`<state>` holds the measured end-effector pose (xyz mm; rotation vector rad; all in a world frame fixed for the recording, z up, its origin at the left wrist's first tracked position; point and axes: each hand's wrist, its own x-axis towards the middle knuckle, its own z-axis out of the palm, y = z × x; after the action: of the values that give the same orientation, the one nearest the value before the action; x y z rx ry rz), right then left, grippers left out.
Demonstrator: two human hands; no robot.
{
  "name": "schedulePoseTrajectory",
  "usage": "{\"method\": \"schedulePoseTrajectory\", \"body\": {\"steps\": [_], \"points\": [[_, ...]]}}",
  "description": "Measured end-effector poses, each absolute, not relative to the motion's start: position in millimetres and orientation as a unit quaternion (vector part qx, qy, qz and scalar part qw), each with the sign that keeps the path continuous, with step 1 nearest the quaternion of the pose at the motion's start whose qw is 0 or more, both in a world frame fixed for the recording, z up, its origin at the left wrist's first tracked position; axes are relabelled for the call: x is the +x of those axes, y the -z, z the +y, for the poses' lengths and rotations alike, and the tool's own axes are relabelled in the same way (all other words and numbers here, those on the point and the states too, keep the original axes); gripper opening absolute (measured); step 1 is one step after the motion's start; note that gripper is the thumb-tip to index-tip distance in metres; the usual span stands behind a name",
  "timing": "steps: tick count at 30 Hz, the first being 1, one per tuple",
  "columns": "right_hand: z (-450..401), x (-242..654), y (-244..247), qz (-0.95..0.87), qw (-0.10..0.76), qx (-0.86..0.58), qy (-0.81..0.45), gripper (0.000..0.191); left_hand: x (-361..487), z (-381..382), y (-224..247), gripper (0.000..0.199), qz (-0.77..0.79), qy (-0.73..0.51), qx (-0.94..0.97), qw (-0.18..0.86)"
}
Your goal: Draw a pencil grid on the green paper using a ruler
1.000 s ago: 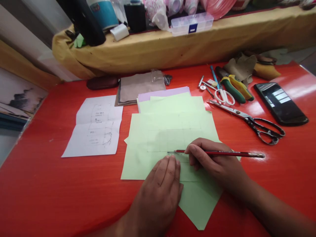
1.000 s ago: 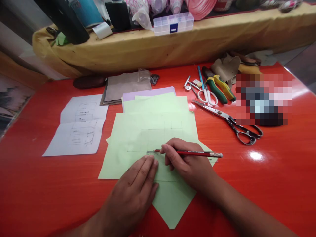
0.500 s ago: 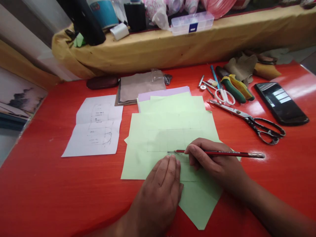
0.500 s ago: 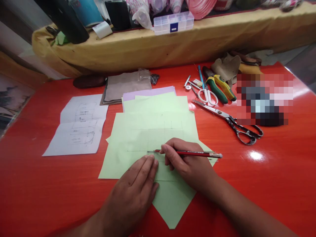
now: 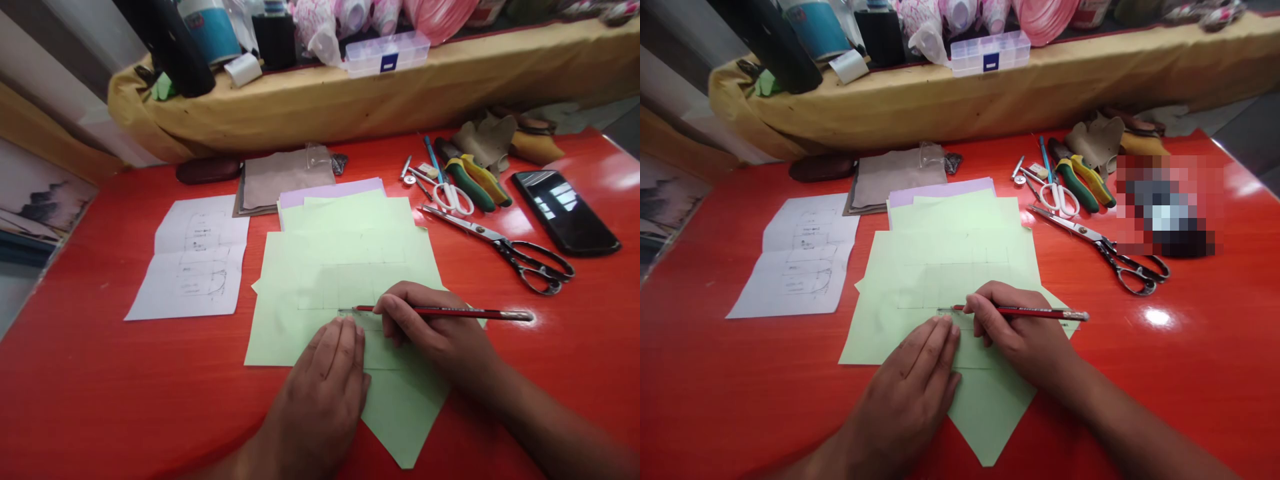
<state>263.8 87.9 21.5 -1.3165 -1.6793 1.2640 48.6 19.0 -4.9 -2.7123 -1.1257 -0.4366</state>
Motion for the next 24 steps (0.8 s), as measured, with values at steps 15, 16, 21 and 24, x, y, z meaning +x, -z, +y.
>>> {"method": "schedulePoseTrajectory", "body": {"steps": [15,16,21,24], "points": [[88,268,-24,-0.557,0.395,-0.490,-0.542,0.038,45,21,9,0.043,-0.363,0.145,-0.915,0.097],[88,270,-25,-0.553,0.411,-0.488,-0.536,0.036,45,22,9,0.044,-0.362,0.146,-0.915,0.098],[90,281,-28,-0.561,0.466,-0.493,-0.475,0.033,43,23,8,0.042,-0.357,0.143,-0.917,0.104],[92,285,-29,-0.567,0.470,-0.503,-0.453,0.034,43,26,5,0.040,-0.356,0.152,-0.916,0.104]]}}
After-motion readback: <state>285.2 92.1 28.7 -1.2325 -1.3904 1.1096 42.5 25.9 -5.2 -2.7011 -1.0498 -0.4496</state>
